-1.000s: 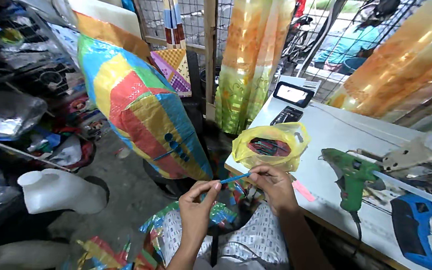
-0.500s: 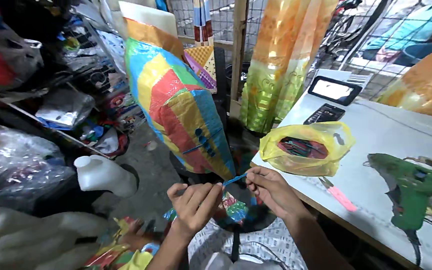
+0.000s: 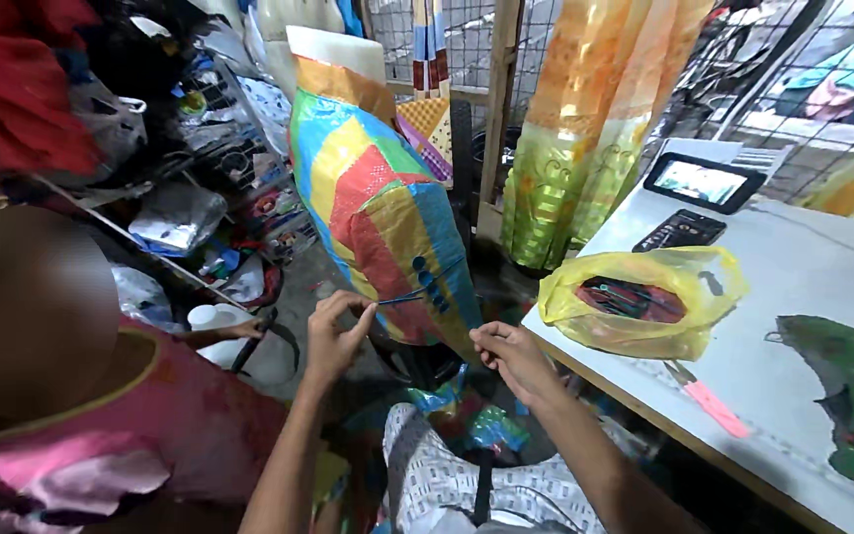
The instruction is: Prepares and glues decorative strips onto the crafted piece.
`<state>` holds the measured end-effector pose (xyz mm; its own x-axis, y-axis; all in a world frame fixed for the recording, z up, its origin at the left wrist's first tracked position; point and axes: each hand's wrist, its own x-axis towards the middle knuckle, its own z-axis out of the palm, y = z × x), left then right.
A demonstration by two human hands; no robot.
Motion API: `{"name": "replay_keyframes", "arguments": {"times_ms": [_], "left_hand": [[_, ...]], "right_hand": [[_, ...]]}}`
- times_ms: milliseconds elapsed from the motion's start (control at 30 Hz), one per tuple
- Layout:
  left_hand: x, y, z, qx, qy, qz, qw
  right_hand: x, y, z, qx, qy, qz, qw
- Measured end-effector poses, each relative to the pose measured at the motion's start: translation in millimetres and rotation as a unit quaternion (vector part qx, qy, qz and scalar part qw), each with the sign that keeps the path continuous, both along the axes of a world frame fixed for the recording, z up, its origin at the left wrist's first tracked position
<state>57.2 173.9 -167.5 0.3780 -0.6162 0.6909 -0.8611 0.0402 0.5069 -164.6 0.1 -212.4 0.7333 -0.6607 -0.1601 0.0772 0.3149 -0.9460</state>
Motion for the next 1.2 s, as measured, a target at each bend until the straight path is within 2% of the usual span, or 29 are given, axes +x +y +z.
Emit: {"name": "replay_keyframes", "arguments": {"times_ms": [400,767,833,900,1000,1100,1200], "left_hand": [[20.8,-22.7,-15.7,0.02,0.043,-0.009,0.999],[21.7,-29.5,-20.2,0.007,0.069,0.016,0.997],[21.4,-30.4,-22.0,0.002,0.068,0.019,0.998],[21.3,-31.3,-24.4,-0.005,0.069,0.019,0.997],[21.2,-33.5,-28.8,-0.022,0.078,0.02,0.997],[19.7,-36.4,-32.8,-0.044,0.093,0.026,0.994],[14.8,-38.9,-34.3,-0.062,0.112,0.039,0.991]], "right_hand": [[-18.4,-21.5,-81.6,0.075,0.086,-0.099,0.989],[-69.4,-22.6,-154.9,0.134,0.165,-0.167,0.963],[-78.5,-19.1,-161.4,0.093,0.199,-0.122,0.968],[-82.1,-16.8,-165.6,0.0,0.251,-0.027,0.968],[-71.7,-15.9,-159.4,-0.143,0.295,0.091,0.94],[-46.1,-15.7,-122.9,-0.238,0.272,0.076,0.929],[-18.7,-21.8,-81.7,-0.304,0.194,0.011,0.933]]}}
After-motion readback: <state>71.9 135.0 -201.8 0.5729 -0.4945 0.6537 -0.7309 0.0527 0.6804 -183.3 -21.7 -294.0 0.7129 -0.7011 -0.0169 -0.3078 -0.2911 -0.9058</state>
